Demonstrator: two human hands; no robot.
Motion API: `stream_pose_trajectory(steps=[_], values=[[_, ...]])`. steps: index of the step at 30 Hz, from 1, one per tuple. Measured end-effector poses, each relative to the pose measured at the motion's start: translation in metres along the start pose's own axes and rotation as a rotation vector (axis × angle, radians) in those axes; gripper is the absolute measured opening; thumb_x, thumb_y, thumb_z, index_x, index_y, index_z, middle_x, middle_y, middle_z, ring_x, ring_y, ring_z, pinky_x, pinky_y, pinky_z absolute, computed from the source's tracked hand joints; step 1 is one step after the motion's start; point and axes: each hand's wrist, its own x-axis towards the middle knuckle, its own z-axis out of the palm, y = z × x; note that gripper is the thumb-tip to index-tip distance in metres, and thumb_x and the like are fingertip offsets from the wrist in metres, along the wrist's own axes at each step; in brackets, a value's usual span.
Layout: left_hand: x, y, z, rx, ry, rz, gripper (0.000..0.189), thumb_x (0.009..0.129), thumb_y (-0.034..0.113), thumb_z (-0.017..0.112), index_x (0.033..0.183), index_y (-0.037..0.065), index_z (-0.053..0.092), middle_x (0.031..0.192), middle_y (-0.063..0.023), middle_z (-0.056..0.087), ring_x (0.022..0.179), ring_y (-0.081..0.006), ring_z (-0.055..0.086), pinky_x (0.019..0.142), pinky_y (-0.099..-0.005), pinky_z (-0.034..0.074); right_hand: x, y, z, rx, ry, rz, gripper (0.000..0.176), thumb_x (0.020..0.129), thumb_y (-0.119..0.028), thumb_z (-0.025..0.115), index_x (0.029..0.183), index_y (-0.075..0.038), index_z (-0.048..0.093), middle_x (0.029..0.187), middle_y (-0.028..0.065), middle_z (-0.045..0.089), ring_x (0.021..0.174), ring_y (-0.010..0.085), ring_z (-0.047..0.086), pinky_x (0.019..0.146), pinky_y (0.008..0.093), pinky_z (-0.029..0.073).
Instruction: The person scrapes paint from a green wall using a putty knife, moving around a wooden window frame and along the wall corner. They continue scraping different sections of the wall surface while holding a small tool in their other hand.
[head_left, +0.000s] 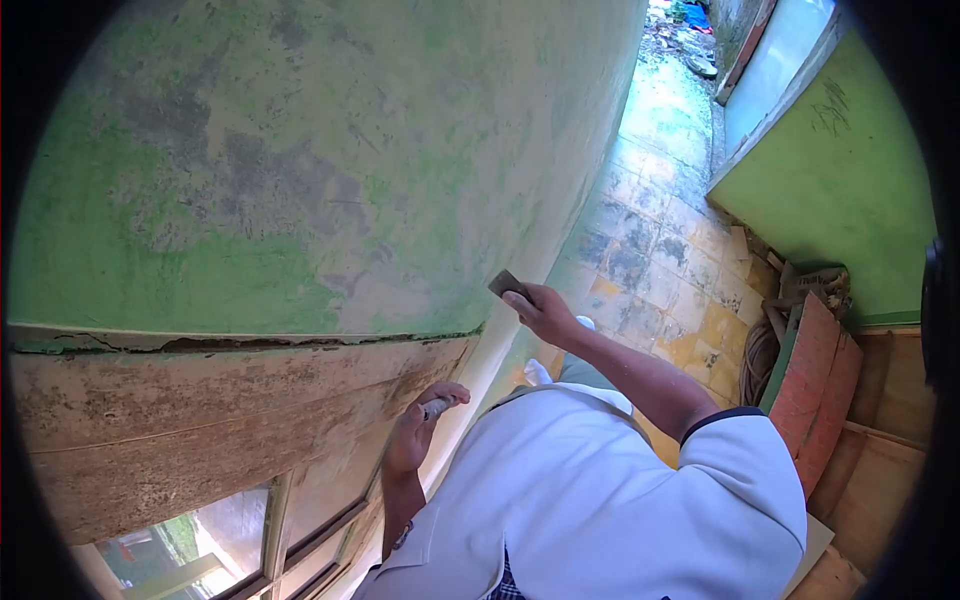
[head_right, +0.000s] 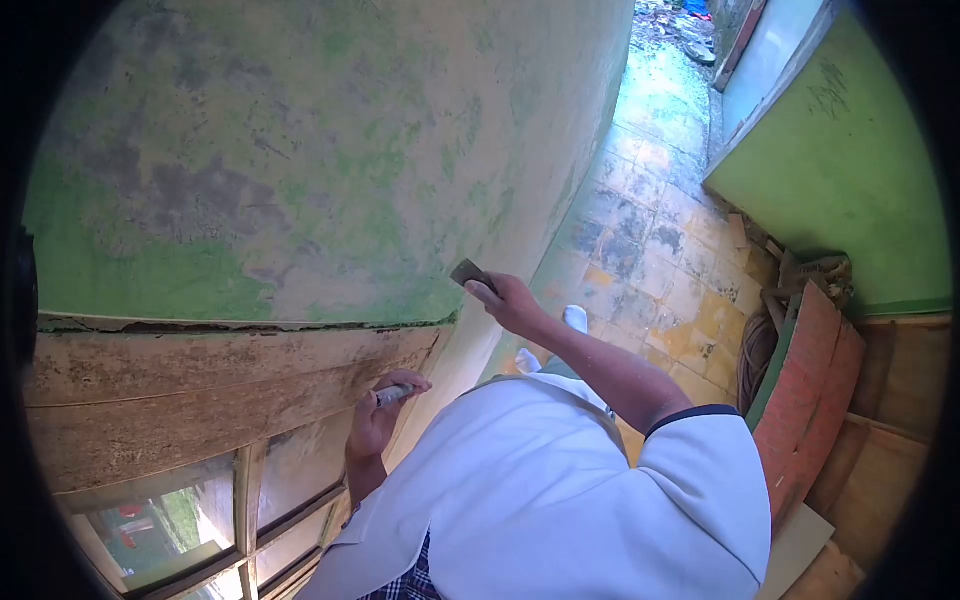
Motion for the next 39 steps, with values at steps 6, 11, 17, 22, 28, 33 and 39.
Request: stream_pose_trajectory(steps=[6,11,17,22,28,33,39], values=[[0.004,0.019,-0.015,0.142,0.02,0.036,0.068,0.088,0.058,0.033,0.109,-0.004,0.053,0.105,-0.015,0.055,0.101,-0.0228,0.051,0.091,-0.0363,0.035,0.012,0.013,0.013,-0.025,-0.073,0.03,0.038,0.093,-0.035,0.051,0.079,0.001,0.053,0.059,0.0011,0.045,0.056,0.0093,0.042,0.051,0.0287,0.037],[0.001,0.006,-0.005,0.148,0.056,-0.009,0.059,0.088,0.051,0.037,0.108,-0.002,0.054,0.1,-0.0109,0.057,0.097,-0.0197,0.052,0.088,-0.0323,0.037,0.017,-0.009,0.013,-0.005,-0.07,-0.029,0.04,0.092,-0.037,0.051,0.078,0.001,0.053,0.059,0.0012,0.045,0.056,0.0094,0.042,0.051,0.0292,0.037],[-0.006,0.003,-0.006,0.154,0.057,-0.014,0.061,0.088,0.051,0.036,0.108,-0.003,0.055,0.099,-0.0105,0.057,0.096,-0.0194,0.054,0.086,-0.0313,0.037,-0.016,0.023,-0.002,-0.104,-0.082,0.085,0.041,0.092,-0.037,0.052,0.075,0.0,0.053,0.058,0.0002,0.043,0.056,0.0089,0.041,0.051,0.0285,0.037],[-0.01,-0.009,-0.013,0.057,0.074,0.007,0.063,0.088,0.052,0.034,0.107,-0.004,0.055,0.101,-0.0111,0.057,0.097,-0.02,0.054,0.085,-0.0316,0.037,0.012,-0.01,0.005,-0.061,-0.054,-0.008,0.042,0.092,-0.038,0.052,0.074,0.0,0.052,0.058,-0.0002,0.044,0.055,0.0087,0.042,0.05,0.0287,0.036],[-0.009,-0.006,-0.015,0.11,0.083,0.009,0.067,0.087,0.057,0.033,0.106,-0.003,0.055,0.104,-0.0118,0.056,0.098,-0.0218,0.054,0.085,-0.0333,0.037,-0.005,0.003,-0.005,-0.068,-0.067,0.011,0.043,0.091,-0.038,0.053,0.073,0.0,0.051,0.057,0.0008,0.042,0.054,0.0093,0.04,0.05,0.0306,0.036],[-0.009,-0.014,-0.016,0.121,0.091,0.007,0.069,0.086,0.061,0.033,0.106,-0.002,0.055,0.102,-0.0121,0.057,0.097,-0.0229,0.055,0.084,-0.0341,0.038,0.014,0.001,0.008,-0.087,-0.056,-0.034,0.047,0.091,-0.041,0.053,0.07,0.001,0.051,0.055,0.002,0.042,0.054,0.0094,0.04,0.05,0.0314,0.036],[-0.007,-0.014,-0.015,0.131,0.07,0.005,0.069,0.087,0.061,0.032,0.106,-0.002,0.054,0.1,-0.0115,0.057,0.096,-0.0228,0.055,0.084,-0.0339,0.038,0.002,-0.006,0.003,-0.045,-0.093,0.005,0.045,0.092,-0.04,0.052,0.068,-0.001,0.052,0.056,-0.0015,0.043,0.052,0.008,0.04,0.047,0.0283,0.034]])
